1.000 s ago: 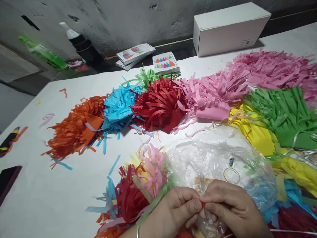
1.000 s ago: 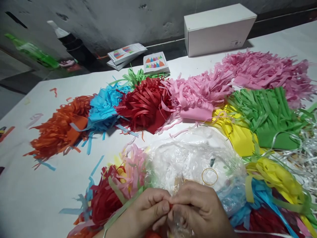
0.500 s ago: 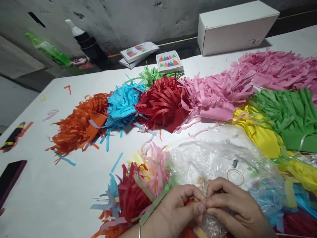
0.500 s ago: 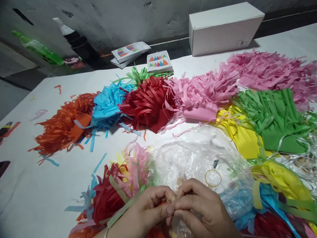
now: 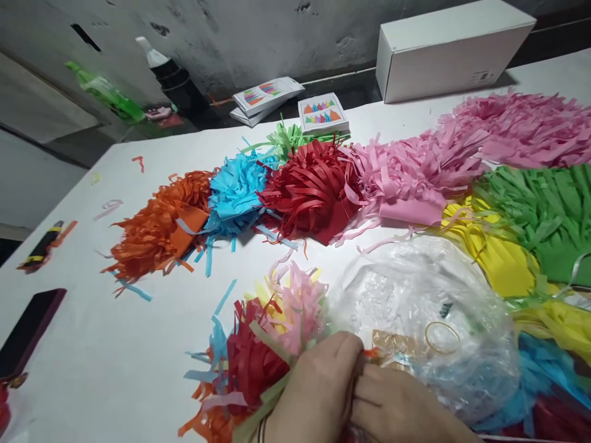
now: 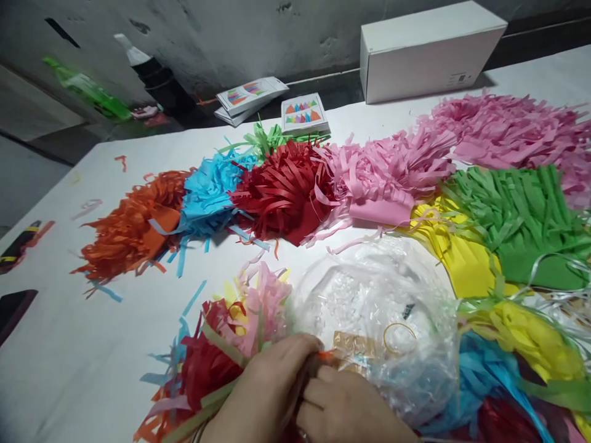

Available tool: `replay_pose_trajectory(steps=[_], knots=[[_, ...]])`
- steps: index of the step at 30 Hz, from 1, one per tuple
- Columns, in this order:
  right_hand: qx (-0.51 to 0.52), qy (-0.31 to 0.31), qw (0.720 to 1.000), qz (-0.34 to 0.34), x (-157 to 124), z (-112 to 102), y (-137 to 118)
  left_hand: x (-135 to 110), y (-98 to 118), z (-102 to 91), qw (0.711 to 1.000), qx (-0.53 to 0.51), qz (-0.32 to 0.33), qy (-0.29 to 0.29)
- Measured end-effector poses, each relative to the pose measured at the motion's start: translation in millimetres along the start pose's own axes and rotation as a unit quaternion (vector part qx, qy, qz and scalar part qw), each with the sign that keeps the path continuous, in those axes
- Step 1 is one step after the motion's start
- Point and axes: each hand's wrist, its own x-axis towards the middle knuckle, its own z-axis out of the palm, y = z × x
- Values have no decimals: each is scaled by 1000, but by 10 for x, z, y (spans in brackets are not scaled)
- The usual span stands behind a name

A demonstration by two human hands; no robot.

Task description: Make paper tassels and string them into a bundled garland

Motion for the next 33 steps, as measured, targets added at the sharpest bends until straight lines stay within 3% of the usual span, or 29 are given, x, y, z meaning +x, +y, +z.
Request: replay_pose_trajectory(steps=[3, 6, 9, 13, 20, 26, 33], knots=[[14, 49, 996, 76, -34, -179, 37, -38, -99, -7, 995, 78, -63, 19], [-12, 100, 973, 209, -53, -378, 103, -106, -173, -72, 988, 131, -73, 35], [-58, 136, 952, 267, -66, -426, 171, -174, -206, -130, 987, 142, -61, 40], [-118, 146, 952, 240, -125, -393, 207, -249, -212, -128, 989, 138, -12, 51], [-190, 67, 970, 135, -207, -496, 99, -318, -233, -94, 989, 123, 49, 70], [-153, 19, 982, 112, -89, -422, 18, -345, -256, -133, 991, 106, 72, 27], [-159, -43, 978, 131, -239, -322, 130, -388, -290, -156, 992, 103, 69, 16]])
